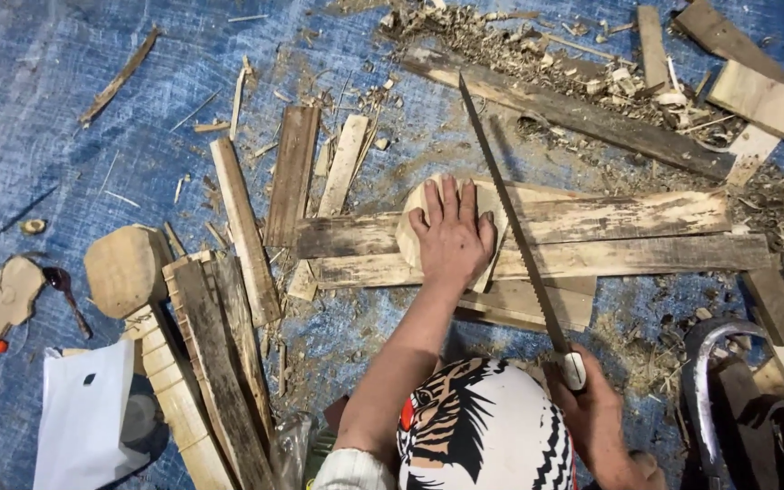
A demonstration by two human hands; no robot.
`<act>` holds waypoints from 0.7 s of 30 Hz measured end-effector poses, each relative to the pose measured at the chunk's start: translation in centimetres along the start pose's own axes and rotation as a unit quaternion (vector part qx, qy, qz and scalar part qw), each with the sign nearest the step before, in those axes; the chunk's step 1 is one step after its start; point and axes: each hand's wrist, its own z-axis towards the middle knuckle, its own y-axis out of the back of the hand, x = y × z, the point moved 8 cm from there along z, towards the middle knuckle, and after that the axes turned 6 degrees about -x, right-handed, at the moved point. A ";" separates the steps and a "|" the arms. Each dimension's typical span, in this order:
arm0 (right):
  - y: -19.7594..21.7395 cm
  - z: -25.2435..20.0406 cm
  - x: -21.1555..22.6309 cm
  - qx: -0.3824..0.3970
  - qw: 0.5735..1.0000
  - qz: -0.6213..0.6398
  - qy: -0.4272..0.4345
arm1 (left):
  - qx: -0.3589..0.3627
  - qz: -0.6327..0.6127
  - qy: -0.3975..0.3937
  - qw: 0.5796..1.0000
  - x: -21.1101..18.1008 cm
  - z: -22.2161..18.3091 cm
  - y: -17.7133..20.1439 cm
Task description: Using a hand saw to cut a small piece of wood while sitting on a workshop floor.
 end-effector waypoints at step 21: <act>0.1 0.6 0.9 0.015 0.997 -0.071 -0.032 | 0.015 0.000 -0.003 1.000 -0.1 0.2 0.3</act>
